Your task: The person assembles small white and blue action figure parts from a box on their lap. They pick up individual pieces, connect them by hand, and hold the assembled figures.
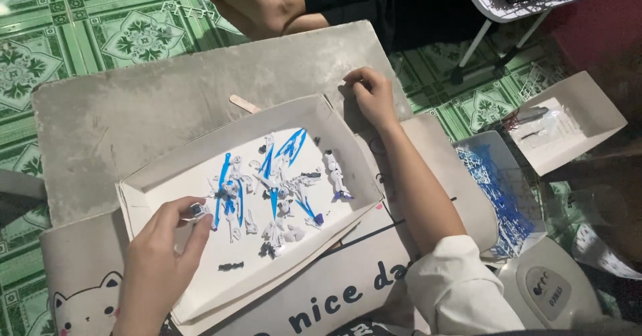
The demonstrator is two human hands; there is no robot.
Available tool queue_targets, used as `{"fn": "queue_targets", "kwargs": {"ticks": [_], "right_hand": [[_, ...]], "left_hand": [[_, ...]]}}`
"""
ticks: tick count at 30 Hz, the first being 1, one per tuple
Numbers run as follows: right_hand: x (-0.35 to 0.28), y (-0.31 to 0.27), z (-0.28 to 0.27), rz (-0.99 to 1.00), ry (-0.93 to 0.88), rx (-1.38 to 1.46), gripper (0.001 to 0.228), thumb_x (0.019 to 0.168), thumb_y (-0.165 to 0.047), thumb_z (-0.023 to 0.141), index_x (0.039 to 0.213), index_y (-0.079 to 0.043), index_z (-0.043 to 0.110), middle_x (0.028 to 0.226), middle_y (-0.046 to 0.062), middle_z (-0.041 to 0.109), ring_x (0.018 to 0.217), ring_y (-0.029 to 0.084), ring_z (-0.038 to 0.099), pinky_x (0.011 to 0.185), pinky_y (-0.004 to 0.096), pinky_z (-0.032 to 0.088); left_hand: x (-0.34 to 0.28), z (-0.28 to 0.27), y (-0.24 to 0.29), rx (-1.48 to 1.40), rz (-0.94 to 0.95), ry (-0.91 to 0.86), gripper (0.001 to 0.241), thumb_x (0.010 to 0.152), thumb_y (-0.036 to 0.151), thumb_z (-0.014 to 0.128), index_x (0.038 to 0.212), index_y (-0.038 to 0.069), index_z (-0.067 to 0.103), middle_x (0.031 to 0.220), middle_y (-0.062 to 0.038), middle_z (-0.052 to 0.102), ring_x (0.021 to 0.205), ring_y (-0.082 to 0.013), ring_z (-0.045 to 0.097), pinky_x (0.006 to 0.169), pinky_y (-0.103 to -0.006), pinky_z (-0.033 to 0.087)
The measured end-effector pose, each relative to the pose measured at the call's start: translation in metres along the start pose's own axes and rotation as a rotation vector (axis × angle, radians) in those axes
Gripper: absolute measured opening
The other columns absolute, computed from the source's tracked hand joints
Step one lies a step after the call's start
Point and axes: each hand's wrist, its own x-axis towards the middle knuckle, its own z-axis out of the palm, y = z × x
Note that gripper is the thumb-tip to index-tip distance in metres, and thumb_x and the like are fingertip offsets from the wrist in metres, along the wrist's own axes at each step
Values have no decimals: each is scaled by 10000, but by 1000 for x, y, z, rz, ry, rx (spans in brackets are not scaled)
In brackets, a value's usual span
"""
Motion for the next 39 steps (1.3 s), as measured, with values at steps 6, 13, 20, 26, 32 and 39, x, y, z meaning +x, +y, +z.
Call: {"fn": "queue_targets", "kwargs": {"ticks": [6, 13, 20, 26, 32, 39], "right_hand": [[-1, 1, 1, 35, -11, 25, 264, 709, 65, 440, 846, -1, 657, 784, 66, 661, 642, 121, 560, 604, 202, 460], [-1, -2, -1, 7, -10, 8, 257, 715, 55, 441, 842, 0, 657, 762, 59, 653, 648, 125, 548, 617, 207, 453], [0, -2, -1, 24, 4, 32, 262, 699, 66, 445, 832, -1, 660, 774, 63, 666, 630, 119, 552, 601, 202, 458], [-1, 2, 0, -17, -20, 24, 249, 702, 82, 451, 832, 11, 651, 786, 79, 658, 674, 144, 598, 638, 219, 486], [-1, -4, -1, -12, -6, 33, 250, 702, 81, 444, 825, 4, 649, 796, 76, 654, 684, 143, 591, 641, 216, 476], [1, 4, 0, 0, -3, -3, 262, 699, 51, 457, 847, -7, 666, 758, 69, 658, 643, 145, 572, 604, 225, 462]], "left_hand": [[1, 0, -2, 35, -81, -84, 247, 837, 171, 584, 1048, 44, 603, 940, -65, 695, 787, -167, 669, 623, -312, 514], [4, -3, 1, 2, -119, -125, 297, 872, 239, 545, 1119, 79, 511, 786, -32, 728, 697, -196, 694, 595, -334, 492], [3, 2, -3, 73, -161, -163, 317, 868, 275, 540, 1129, 100, 497, 843, -40, 711, 721, -225, 685, 618, -366, 489], [3, 2, 1, 71, -102, -140, 304, 856, 215, 583, 1107, 65, 502, 893, -47, 700, 763, -205, 681, 617, -350, 489], [3, 0, 1, 64, -61, -126, 326, 818, 188, 632, 1095, 67, 510, 877, -63, 691, 745, -200, 675, 608, -343, 486], [6, 3, -4, 180, -233, -248, 357, 831, 284, 593, 1145, 143, 500, 823, -73, 727, 711, -233, 712, 599, -370, 517]]}}
